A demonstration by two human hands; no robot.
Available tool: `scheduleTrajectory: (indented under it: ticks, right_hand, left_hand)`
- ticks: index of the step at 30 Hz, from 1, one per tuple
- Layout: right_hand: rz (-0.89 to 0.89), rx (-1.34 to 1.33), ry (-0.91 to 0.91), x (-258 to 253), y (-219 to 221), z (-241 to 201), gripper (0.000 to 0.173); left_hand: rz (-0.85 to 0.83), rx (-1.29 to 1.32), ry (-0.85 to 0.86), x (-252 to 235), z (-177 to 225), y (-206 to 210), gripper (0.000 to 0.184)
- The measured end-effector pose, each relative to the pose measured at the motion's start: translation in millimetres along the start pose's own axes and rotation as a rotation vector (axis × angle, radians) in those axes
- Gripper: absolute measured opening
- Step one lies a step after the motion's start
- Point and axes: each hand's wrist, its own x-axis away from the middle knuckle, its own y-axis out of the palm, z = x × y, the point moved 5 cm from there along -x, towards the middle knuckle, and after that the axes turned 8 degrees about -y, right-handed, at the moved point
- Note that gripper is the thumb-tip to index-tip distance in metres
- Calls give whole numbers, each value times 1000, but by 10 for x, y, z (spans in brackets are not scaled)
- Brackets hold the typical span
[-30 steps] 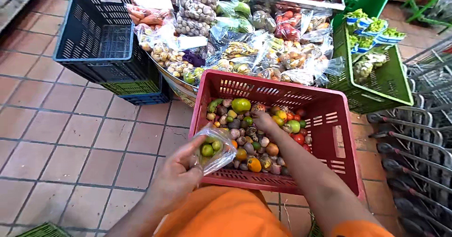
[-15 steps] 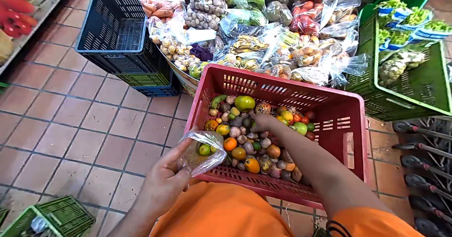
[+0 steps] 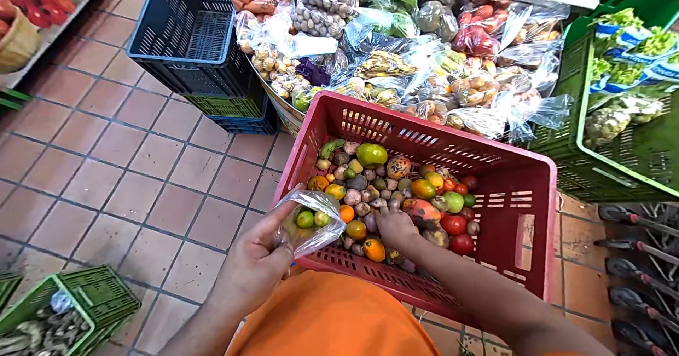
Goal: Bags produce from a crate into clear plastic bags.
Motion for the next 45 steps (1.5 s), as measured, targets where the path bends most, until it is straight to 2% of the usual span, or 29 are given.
scheduleTrajectory:
  ticks: [2, 3, 5, 7, 9, 11, 13, 16, 20, 22, 23, 25, 28, 29, 31, 32, 34, 36, 38, 40, 42, 43, 45]
  right_hand:
    - [4, 9, 3, -38, -85, 58, 40]
    - [11, -68, 6, -67, -175, 168, 41]
    - [105, -380, -9, -206, -394, 469, 48]
    - [256, -676, -54, -380, -712, 603, 46]
    - [403, -665, -87, -652, -979, 549, 47]
    - [456, -656, -118, -944, -1106, 346, 49]
    - [388, -538, -92, -1168, -1066, 79, 55]
    - [251, -368, 8, -1201, -1023, -230, 59]
    - [16, -257, 25, -1299, -1104, -318, 61]
    - [11, -280, -12, -1357, -1122, -262, 54]
    - [65, -372, -32, -1299, -1139, -203, 50]
    - [194, -769, -176, -842, -1259, -168, 48]
    - [283, -1449, -517, 651, -1690, -344, 54]
    - [224, -1614, -678, 1130, -1730, -392, 55]
    - [52, -1726, -951, 1712, -1773, -572, 51]
    - [-35, -1742, -963, 1797, -1760, -714, 48]
    - [-146, -1819, -717, 1727, -1619, -936, 44]
    - [-139, -1919, -431, 1616, -1358, -986, 45]
    - [-106, -1897, -397, 1645, -1211, -976, 58]
    - [-73, -1873, -512, 1726, -1175, -895, 62]
    - [118, -1755, -570, 1723, -1182, -542, 48]
    - [290, -1618, -501, 1668, -1197, -195, 39]
    - [646, -1236, -139, 1445, -1120, 826, 28]
  left_hand:
    - [12, 4, 5, 5, -6, -19, 76]
    - [23, 7, 11, 12, -20, -35, 77]
    - [51, 21, 26, 42, -64, -75, 76]
    - [69, 50, 28, 79, -95, -88, 74]
    - [78, 66, 25, 94, -92, -49, 73]
    - [72, 53, 32, 96, -74, 8, 73]
    - [74, 37, 41, 106, -65, 33, 72]
    - [96, 17, 70, 115, -64, 14, 71]
    - [115, 51, 60, 160, -84, 30, 70]
    - [101, 41, 51, 163, -72, 68, 71]
    - [86, 36, 52, 163, -51, 85, 71]
    - [71, 32, 58, 192, -16, 110, 70]
    - [68, -27, 71, 175, 91, 129, 64]
    - [52, -40, 53, 194, 80, 177, 64]
    - [15, -102, 63, 192, 84, 275, 64]
    - [7, -156, 98, 180, 96, 319, 63]
    - [-44, -216, 191, 154, 87, 468, 61]
    - [-89, -267, 202, 139, 39, 616, 66]
    - [-137, -330, 191, 119, 18, 672, 68]
    - [-139, -338, 170, 124, 9, 676, 69]
    - [-128, -290, 163, 144, 60, 641, 73]
    - [-123, -245, 171, 148, 113, 607, 75]
    - [-120, -160, 160, 135, 201, 507, 83]
